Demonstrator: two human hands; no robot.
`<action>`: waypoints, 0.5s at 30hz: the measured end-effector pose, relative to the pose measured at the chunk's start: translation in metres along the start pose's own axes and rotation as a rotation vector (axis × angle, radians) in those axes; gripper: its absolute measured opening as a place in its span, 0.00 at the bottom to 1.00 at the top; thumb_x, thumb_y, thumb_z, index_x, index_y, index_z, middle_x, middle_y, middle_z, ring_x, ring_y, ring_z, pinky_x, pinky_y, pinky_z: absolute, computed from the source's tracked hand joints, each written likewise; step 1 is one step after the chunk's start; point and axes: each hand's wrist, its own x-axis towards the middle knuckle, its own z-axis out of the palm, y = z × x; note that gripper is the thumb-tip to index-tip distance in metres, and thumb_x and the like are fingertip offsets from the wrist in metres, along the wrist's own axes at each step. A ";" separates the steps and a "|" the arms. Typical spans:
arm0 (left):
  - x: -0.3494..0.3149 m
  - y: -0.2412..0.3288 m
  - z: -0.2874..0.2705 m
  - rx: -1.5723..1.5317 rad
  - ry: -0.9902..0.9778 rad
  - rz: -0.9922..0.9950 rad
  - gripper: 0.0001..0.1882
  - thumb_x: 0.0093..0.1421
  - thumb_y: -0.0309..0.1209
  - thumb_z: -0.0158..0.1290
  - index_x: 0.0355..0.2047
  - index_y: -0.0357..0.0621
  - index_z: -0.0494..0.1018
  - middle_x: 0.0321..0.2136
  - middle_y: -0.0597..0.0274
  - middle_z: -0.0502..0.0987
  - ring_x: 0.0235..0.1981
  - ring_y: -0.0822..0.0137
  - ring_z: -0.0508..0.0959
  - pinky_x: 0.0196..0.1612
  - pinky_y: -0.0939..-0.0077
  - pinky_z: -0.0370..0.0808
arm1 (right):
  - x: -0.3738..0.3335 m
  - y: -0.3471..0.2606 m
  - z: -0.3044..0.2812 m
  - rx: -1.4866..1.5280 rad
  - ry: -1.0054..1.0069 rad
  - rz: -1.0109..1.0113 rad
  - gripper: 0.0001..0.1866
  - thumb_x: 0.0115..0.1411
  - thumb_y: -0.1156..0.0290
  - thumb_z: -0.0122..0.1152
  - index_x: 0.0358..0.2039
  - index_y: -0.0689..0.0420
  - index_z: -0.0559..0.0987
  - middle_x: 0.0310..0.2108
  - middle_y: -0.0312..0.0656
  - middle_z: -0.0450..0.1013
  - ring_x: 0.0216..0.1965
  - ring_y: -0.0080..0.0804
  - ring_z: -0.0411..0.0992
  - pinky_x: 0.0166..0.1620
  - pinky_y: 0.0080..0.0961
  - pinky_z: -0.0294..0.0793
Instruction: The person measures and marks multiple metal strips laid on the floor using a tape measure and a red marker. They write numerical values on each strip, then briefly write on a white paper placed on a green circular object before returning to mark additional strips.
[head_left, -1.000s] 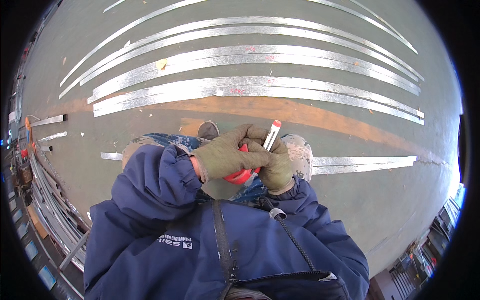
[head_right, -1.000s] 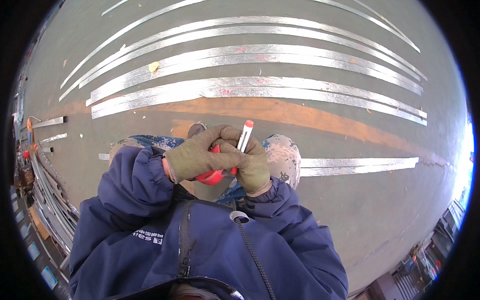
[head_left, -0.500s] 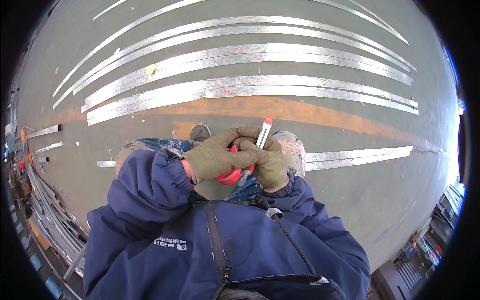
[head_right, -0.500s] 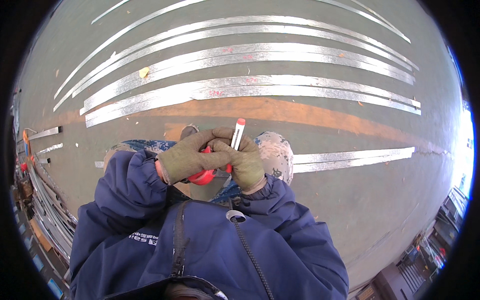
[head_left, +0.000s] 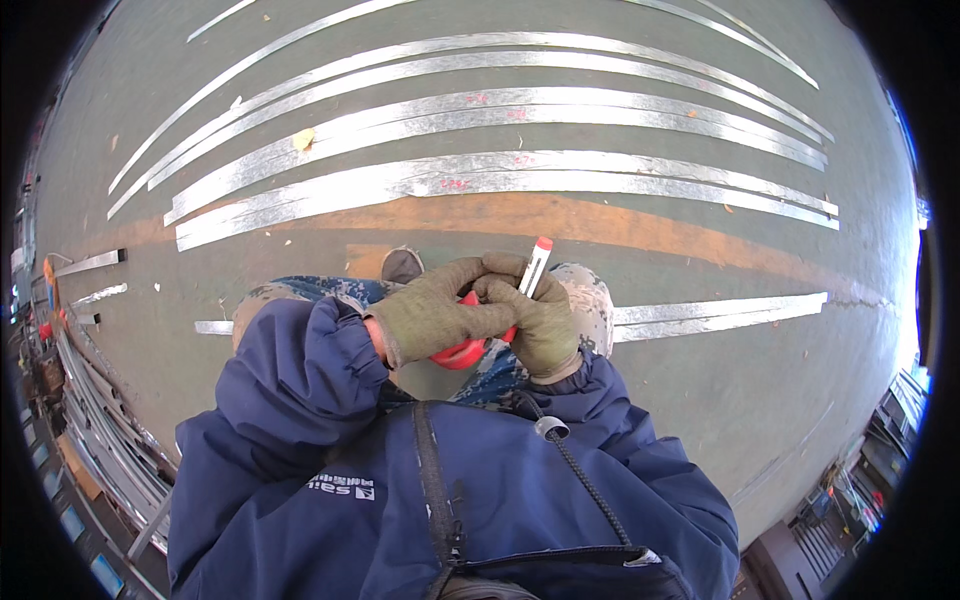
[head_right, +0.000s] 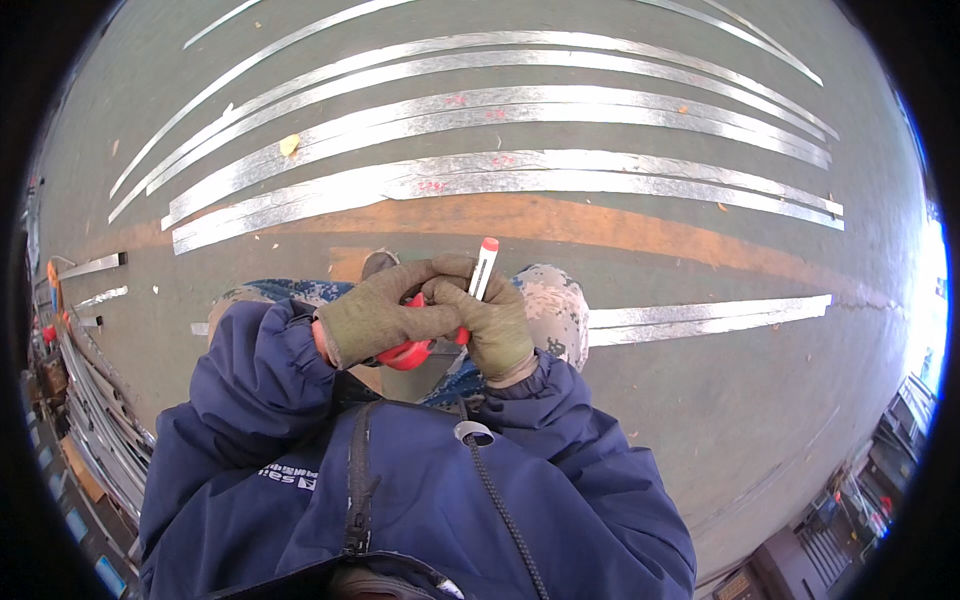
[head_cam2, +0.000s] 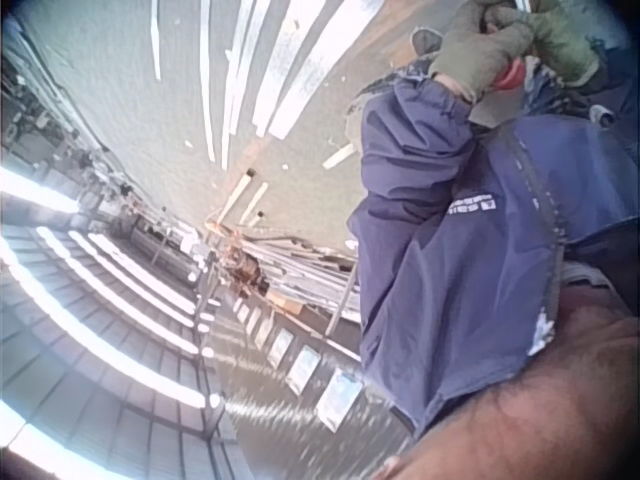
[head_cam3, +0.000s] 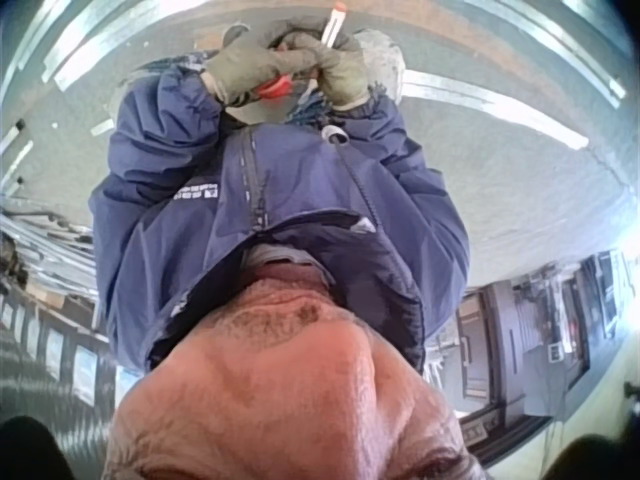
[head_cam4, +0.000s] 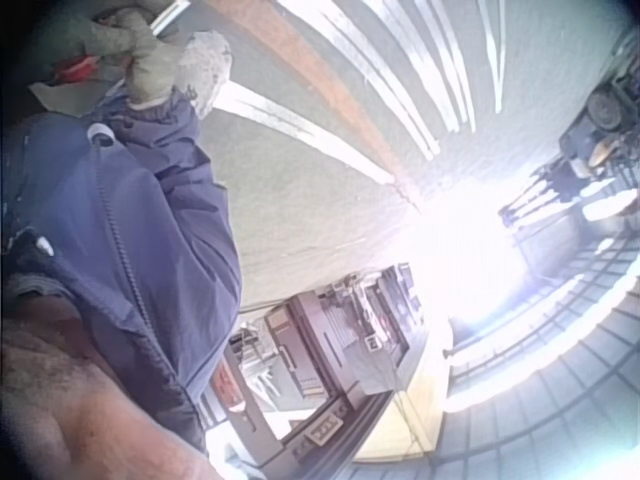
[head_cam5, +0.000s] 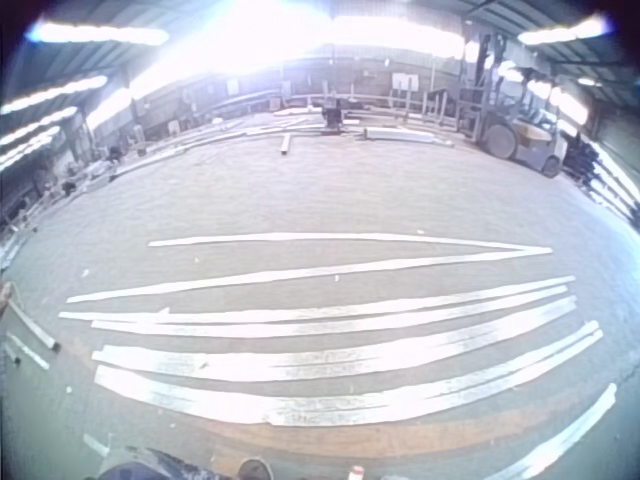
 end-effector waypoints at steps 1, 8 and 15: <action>-0.001 0.002 0.000 0.016 0.001 0.001 0.30 0.63 0.38 0.63 0.63 0.42 0.71 0.45 0.63 0.80 0.45 0.73 0.78 0.53 0.75 0.74 | 0.001 0.002 -0.002 -0.014 0.009 -0.010 0.19 0.65 0.78 0.64 0.56 0.67 0.77 0.41 0.49 0.82 0.43 0.35 0.82 0.47 0.28 0.83; 0.004 -0.013 -0.003 0.122 0.044 -0.073 0.29 0.61 0.42 0.65 0.59 0.42 0.74 0.43 0.62 0.80 0.43 0.71 0.78 0.50 0.75 0.75 | 0.002 0.001 -0.014 0.071 0.026 -0.026 0.19 0.65 0.78 0.64 0.56 0.67 0.77 0.41 0.49 0.82 0.41 0.34 0.83 0.43 0.25 0.85; 0.001 -0.006 -0.002 0.187 0.052 -0.139 0.29 0.60 0.46 0.67 0.55 0.41 0.78 0.42 0.61 0.81 0.41 0.71 0.78 0.48 0.74 0.76 | 0.002 0.004 -0.020 0.070 0.007 0.009 0.20 0.65 0.78 0.64 0.57 0.67 0.76 0.41 0.49 0.82 0.40 0.33 0.82 0.40 0.24 0.85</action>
